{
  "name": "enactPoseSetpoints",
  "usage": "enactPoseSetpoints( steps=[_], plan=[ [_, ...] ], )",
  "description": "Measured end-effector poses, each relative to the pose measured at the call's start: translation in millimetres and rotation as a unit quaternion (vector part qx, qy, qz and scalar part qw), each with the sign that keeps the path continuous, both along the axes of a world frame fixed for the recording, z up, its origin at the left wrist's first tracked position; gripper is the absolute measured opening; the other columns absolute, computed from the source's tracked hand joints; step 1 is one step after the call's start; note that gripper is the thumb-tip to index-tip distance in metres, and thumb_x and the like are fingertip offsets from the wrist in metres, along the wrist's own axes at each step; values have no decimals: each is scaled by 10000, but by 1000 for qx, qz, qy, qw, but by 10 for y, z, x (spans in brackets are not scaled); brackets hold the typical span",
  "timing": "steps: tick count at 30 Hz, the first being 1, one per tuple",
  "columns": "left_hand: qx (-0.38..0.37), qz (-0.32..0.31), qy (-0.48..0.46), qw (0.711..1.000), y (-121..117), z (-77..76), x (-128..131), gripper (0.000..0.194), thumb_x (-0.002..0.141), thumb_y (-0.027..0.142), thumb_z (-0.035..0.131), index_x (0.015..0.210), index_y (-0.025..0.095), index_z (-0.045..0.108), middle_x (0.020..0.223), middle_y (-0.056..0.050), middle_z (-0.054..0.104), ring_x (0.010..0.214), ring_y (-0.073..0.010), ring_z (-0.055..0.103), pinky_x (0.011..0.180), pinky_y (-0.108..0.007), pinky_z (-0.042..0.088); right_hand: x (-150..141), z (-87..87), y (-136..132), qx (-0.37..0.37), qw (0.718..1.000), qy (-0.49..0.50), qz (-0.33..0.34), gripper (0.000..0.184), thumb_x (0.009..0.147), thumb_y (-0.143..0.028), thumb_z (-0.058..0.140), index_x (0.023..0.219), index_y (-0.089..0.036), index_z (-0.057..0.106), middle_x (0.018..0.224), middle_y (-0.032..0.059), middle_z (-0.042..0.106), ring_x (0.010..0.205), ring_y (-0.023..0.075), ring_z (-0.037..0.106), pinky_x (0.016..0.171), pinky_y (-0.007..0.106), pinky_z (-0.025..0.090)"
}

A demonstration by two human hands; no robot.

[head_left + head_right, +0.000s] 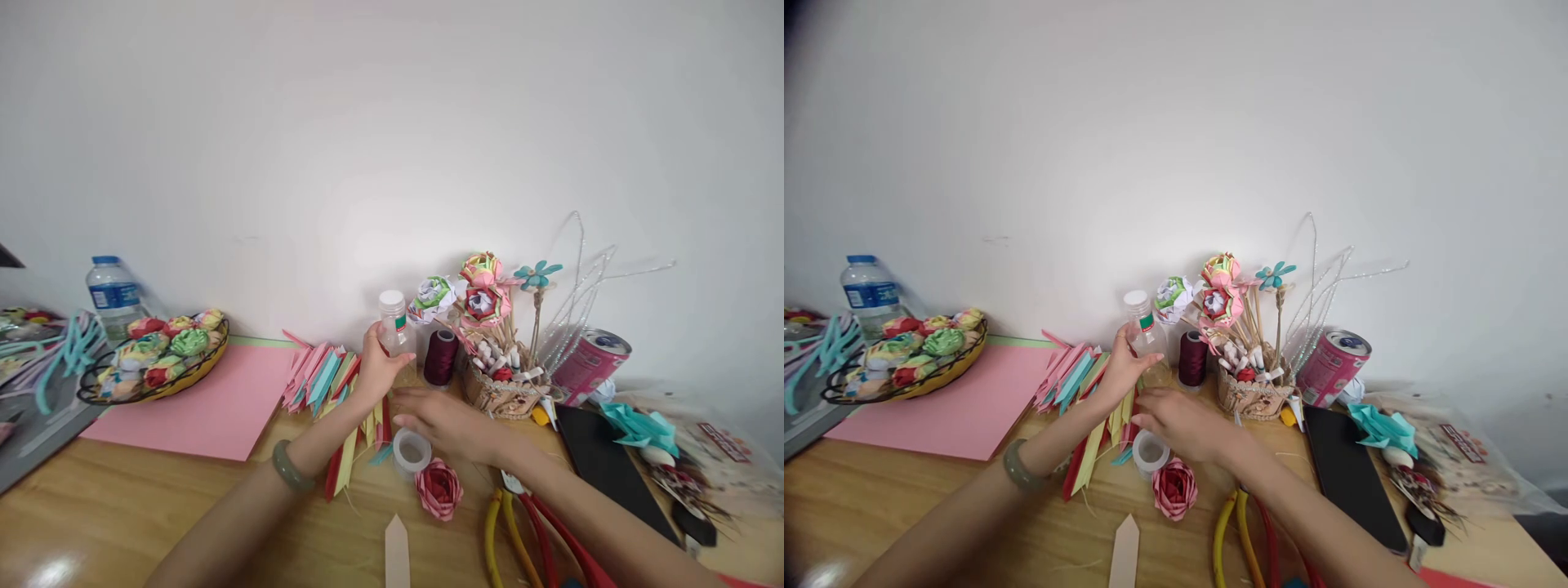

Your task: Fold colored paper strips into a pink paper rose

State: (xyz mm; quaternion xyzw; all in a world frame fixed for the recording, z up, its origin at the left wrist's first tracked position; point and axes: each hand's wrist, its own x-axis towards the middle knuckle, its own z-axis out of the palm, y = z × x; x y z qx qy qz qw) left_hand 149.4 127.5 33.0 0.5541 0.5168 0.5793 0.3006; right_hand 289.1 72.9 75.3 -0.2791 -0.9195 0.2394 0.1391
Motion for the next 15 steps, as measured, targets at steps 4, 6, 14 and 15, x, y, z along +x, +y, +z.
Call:
enactPoseSetpoints(
  steps=[4, 6, 14, 15],
  plan=[
    [-37, 18, 0, 999, -81, 95, -51, 947, 474, 291, 769, 1256, 148, 256, 1278, -175, 312, 1241, -290, 291, 1009, -404, 240, 394, 103, -180, 6, 994, 15, -111, 301, 889, -316, 382, 1078, -179, 573, 1100, 87, 615, 1010, 211, 561, 857, 358, 425],
    [-36, 31, -24, 999, -185, 140, -84, 885, 522, 301, 747, 1251, 191, 258, 1294, -153, 307, 1247, -275, 287, 1009, -413, 236, 543, 63, -311, -17, 987, 4, -158, 308, 862, -350, 429, 1075, -178, 571, 1079, 97, 623, 975, 225, 578, 832, 376, 439],
    [-27, 71, -99, 992, -660, 211, -252, 446, 700, 223, 578, 1104, 216, 392, 1241, -84, 394, 1188, -196, 377, 985, -357, 311, 429, -386, -717, -34, 985, -35, -163, 595, 624, -234, 663, 1178, -175, 455, 1173, 106, 544, 1072, 259, 507, 890, 377, 404],
    [-17, 73, -98, 992, -701, 212, -285, 435, 702, 218, 575, 1100, 219, 400, 1235, -78, 402, 1182, -189, 383, 988, -353, 311, 394, -410, -726, -24, 986, -33, -163, 527, 661, -224, 624, 1162, -175, 467, 1159, 104, 552, 1069, 250, 508, 895, 373, 399]
  ],
)
